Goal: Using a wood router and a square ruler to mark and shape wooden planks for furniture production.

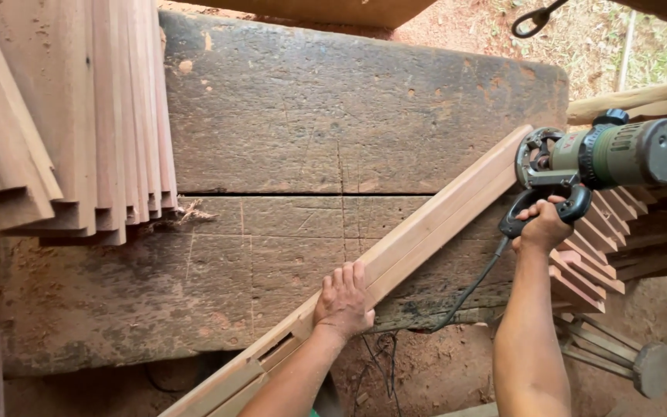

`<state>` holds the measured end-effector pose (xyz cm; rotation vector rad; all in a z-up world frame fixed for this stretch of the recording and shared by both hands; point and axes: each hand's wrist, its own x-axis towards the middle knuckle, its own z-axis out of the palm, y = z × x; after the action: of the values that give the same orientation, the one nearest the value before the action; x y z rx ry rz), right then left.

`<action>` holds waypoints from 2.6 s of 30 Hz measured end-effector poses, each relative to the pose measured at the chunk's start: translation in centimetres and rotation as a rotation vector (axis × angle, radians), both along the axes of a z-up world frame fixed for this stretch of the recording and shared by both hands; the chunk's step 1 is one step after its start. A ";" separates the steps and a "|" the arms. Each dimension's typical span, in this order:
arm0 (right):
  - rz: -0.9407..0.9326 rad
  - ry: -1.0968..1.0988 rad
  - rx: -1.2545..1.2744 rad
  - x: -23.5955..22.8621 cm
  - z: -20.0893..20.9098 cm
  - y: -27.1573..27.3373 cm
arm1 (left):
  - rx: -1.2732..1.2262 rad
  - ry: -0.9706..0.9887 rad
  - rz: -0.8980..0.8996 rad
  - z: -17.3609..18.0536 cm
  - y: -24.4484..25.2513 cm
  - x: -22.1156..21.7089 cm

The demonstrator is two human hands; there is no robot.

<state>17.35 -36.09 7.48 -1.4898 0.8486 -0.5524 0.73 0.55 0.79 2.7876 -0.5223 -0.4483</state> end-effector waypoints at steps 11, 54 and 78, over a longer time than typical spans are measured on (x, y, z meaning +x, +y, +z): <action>0.012 0.018 -0.050 1.1 0.2 -1.7 | 0.035 -0.001 -0.009 -0.4 -0.3 -0.2; 0.230 0.470 -0.074 -29.1 12.1 10.3 | -0.253 0.239 0.064 13.4 11.8 -5.8; 0.297 0.502 0.141 -30.8 11.7 10.2 | -0.404 0.620 0.488 2.2 26.0 -18.5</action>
<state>-13.43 -25.89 19.17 -1.6105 0.9996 0.1097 -17.77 26.54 2.99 2.1219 0.1884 -0.9139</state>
